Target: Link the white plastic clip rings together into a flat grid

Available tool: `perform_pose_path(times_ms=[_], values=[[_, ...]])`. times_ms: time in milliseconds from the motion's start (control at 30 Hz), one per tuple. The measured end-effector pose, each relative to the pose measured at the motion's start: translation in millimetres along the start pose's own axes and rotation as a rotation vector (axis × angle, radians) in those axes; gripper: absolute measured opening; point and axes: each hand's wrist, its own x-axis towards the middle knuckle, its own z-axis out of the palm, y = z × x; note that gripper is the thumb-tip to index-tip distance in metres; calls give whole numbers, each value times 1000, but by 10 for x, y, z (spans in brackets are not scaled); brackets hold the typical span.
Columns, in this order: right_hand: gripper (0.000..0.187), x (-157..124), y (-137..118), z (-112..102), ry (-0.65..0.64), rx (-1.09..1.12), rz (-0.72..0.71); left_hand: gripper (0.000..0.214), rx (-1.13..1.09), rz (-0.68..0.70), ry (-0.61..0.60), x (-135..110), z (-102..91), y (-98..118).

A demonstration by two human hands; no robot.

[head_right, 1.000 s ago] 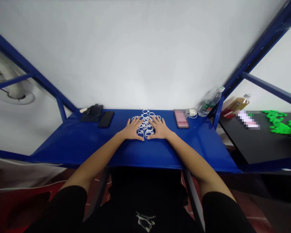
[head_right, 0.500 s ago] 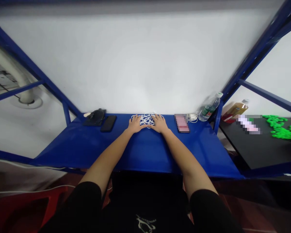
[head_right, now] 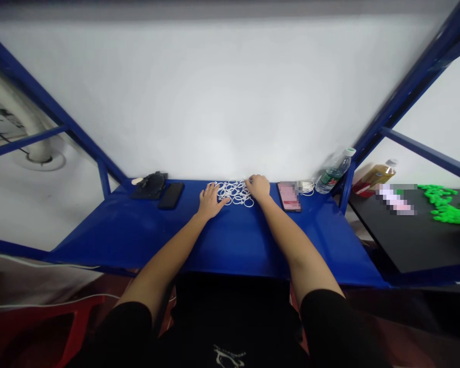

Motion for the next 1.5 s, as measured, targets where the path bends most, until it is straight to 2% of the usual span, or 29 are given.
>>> perform_pose_path(times_ms=[100,167,300,433,533,733,867,967,1100,1200,1267,1367,1500], values=[[57,266,-182,18,-92,-2,135,89,5,44,7,-26,14,11],[58,394,-290,61,-105,14,200,89,-1,50,5,-34,13,9],[52,518,-406,168,-115,26,239,89,-8,41,-17,-28,9,6],[41,524,-421,209,-81,24,252,90,-21,45,-19,-12,19,3],[40,501,-402,187,-62,17,259,91,-41,55,-21,-10,19,-4],[44,414,-314,88,-24,85,288,91,-45,63,-48,-23,-1,-2],[37,251,-267,-37,27,157,273,87,-46,45,-37,-32,-24,-3],[31,24,-227,-144,90,245,164,75,-53,44,27,-42,-88,10],[27,-375,-131,-216,219,359,-206,51,-164,98,253,-63,-236,131],[24,-652,-53,-210,238,467,-410,32,-286,239,384,-85,-338,331],[24,-795,-14,-191,247,525,-478,23,-330,320,372,-105,-377,486],[23,-944,23,-164,266,590,-499,17,-372,387,318,-147,-373,665],[24,-1043,43,-160,239,626,-524,11,-460,416,333,-217,-268,715]])
